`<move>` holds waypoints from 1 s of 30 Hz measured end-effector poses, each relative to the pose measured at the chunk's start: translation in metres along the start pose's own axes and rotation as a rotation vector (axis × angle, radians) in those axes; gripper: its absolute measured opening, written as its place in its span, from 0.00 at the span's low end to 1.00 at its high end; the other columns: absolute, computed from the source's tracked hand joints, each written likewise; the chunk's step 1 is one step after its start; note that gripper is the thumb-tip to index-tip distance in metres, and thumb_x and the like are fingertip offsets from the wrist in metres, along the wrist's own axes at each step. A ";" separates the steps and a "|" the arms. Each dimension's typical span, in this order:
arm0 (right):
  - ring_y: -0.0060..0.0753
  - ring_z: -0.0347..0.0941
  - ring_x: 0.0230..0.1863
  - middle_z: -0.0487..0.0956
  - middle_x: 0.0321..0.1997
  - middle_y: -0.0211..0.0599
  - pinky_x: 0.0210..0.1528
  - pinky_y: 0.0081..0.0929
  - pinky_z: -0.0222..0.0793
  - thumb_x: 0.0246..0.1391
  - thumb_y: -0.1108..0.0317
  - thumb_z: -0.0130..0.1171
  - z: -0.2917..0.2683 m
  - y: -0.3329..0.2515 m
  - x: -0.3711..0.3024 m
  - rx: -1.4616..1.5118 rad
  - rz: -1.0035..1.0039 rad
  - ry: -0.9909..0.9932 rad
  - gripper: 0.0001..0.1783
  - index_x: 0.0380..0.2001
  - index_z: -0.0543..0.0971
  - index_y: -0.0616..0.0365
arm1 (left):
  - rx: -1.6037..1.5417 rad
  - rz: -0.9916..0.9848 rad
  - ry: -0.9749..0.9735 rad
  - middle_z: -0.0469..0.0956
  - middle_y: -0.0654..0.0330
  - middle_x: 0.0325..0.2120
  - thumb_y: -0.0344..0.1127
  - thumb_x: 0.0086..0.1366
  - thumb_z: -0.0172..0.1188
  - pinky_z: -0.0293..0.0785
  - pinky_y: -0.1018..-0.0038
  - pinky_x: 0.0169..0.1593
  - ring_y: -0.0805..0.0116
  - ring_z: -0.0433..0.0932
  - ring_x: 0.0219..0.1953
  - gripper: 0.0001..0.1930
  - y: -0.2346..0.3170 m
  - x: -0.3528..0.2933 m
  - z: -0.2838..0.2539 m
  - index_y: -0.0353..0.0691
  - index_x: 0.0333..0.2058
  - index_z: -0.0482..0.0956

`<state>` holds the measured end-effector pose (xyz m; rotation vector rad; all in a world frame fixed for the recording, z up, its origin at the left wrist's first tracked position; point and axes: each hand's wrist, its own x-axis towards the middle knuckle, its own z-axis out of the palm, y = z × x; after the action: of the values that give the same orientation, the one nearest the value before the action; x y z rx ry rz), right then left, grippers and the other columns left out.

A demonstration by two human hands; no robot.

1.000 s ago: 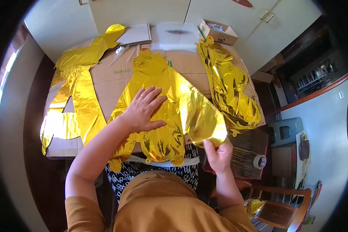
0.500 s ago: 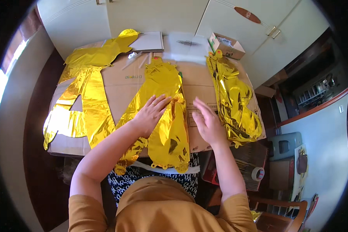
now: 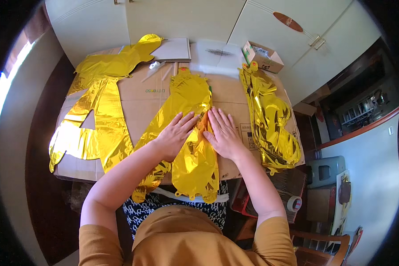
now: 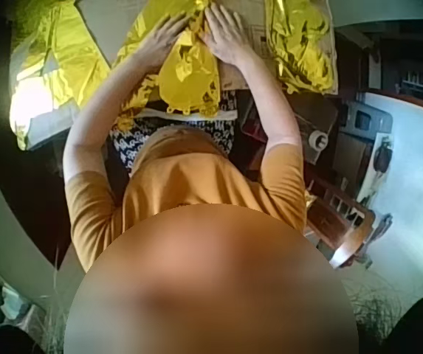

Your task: Folding gold foil balloons and placing them into plastic packaging sleeves with cardboard inserts.

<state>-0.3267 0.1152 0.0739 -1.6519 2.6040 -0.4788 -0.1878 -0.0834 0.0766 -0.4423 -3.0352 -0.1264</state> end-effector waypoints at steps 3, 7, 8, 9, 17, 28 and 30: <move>0.52 0.42 0.79 0.49 0.79 0.50 0.78 0.52 0.32 0.70 0.44 0.42 -0.002 0.000 0.001 -0.040 -0.009 -0.022 0.41 0.73 0.52 0.63 | -0.044 0.005 0.086 0.51 0.43 0.71 0.35 0.50 0.62 0.38 0.52 0.76 0.47 0.45 0.75 0.39 0.000 -0.002 -0.002 0.30 0.64 0.66; 0.52 0.40 0.80 0.48 0.79 0.49 0.78 0.52 0.32 0.69 0.44 0.43 -0.004 0.000 -0.001 -0.072 0.012 -0.063 0.42 0.74 0.51 0.62 | -0.246 -0.056 0.321 0.61 0.43 0.66 0.32 0.55 0.60 0.48 0.49 0.74 0.43 0.56 0.71 0.33 0.003 -0.009 -0.023 0.34 0.62 0.68; 0.52 0.40 0.80 0.48 0.80 0.48 0.78 0.52 0.31 0.69 0.43 0.42 -0.004 0.001 -0.001 -0.071 0.011 -0.062 0.42 0.74 0.51 0.62 | -0.295 -0.092 0.376 0.64 0.43 0.65 0.31 0.55 0.60 0.50 0.49 0.73 0.42 0.58 0.70 0.32 0.002 -0.014 -0.027 0.35 0.61 0.69; 0.51 0.39 0.80 0.47 0.80 0.48 0.78 0.52 0.31 0.69 0.43 0.42 -0.005 0.001 -0.001 -0.070 0.010 -0.062 0.42 0.74 0.51 0.61 | -0.312 -0.147 0.445 0.69 0.44 0.60 0.32 0.57 0.62 0.55 0.48 0.71 0.42 0.64 0.66 0.29 0.003 -0.020 -0.028 0.34 0.59 0.70; 0.50 0.38 0.80 0.49 0.80 0.46 0.79 0.49 0.29 0.71 0.42 0.35 -0.008 0.001 0.008 -0.037 0.011 -0.098 0.39 0.74 0.52 0.59 | -0.256 -0.220 0.406 0.71 0.45 0.59 0.35 0.62 0.63 0.58 0.48 0.69 0.42 0.66 0.65 0.25 -0.014 -0.058 -0.010 0.34 0.57 0.72; 0.46 0.37 0.81 0.45 0.81 0.41 0.79 0.48 0.28 0.72 0.45 0.35 -0.006 -0.007 0.008 -0.083 0.004 -0.112 0.38 0.75 0.49 0.56 | -0.251 -0.261 0.390 0.70 0.46 0.60 0.36 0.63 0.62 0.58 0.48 0.69 0.42 0.65 0.65 0.25 -0.011 -0.058 -0.007 0.36 0.58 0.72; 0.46 0.37 0.81 0.45 0.81 0.40 0.79 0.48 0.29 0.72 0.45 0.36 -0.005 -0.007 0.007 -0.092 0.001 -0.109 0.38 0.75 0.49 0.55 | -0.255 -0.268 0.390 0.70 0.46 0.60 0.36 0.63 0.62 0.58 0.48 0.69 0.42 0.65 0.65 0.25 -0.010 -0.060 -0.007 0.36 0.58 0.72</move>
<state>-0.3246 0.1074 0.0811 -1.6526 2.5839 -0.2637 -0.1335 -0.1106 0.0775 -0.0129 -2.6801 -0.5489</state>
